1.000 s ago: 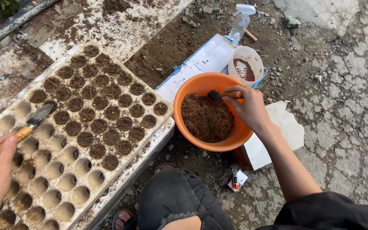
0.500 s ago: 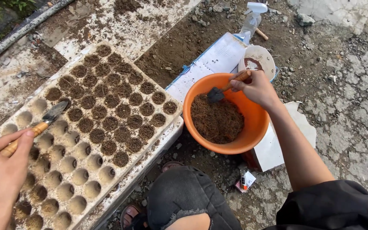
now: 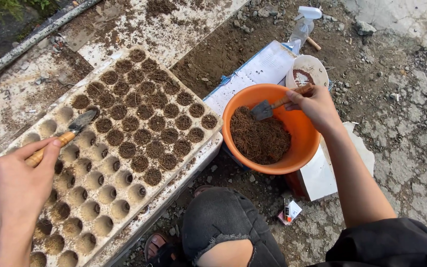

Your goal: Filling individual cells of a cardboard seed tray with soil using a small hand trowel.

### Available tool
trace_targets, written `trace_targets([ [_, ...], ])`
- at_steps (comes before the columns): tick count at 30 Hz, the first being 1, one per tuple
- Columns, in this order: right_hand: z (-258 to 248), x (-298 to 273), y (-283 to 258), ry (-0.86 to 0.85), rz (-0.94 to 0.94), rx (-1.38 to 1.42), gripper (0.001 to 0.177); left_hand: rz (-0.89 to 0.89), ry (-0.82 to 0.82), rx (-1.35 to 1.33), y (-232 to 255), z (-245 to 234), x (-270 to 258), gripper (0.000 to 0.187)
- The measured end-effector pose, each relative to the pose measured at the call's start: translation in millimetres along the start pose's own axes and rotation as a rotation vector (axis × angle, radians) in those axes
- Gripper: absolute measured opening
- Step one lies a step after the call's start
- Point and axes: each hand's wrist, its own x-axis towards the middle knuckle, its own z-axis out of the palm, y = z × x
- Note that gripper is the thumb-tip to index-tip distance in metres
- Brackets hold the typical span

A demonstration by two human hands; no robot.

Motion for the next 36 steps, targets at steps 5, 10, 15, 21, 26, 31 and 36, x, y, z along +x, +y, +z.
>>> trace_targets([
  [5, 7, -1, 10, -0.013, 0.065, 0.058, 0.019, -0.044, -0.022, -0.010, 4, -2, 1, 0.022],
  [10, 9, -1, 10, -0.033, -0.028, 0.048, 0.015, -0.071, -0.048, -0.070, 9, -6, 0, 0.020],
  [15, 13, 8, 19, 0.032, -0.232, -0.253, 0.009, -0.107, -0.043, -0.049, 4, -8, -4, 0.023],
  [21, 18, -3, 5, 0.050, -0.080, -0.030, 0.015, -0.133, -0.077, -0.108, 16, -13, -5, 0.020],
  [26, 27, 2, 7, 0.062, -0.105, -0.136, 0.017, -0.078, -0.039, -0.050, 10, -9, -3, 0.021],
  [31, 25, 2, 13, 0.069, -0.080, -0.024, 0.019, -0.063, -0.033, -0.046, 7, -8, -3, 0.020],
  [36, 18, -3, 11, 0.043, -0.017, 0.064, 0.014, -0.070, -0.031, -0.038, 8, -8, -3, 0.020],
])
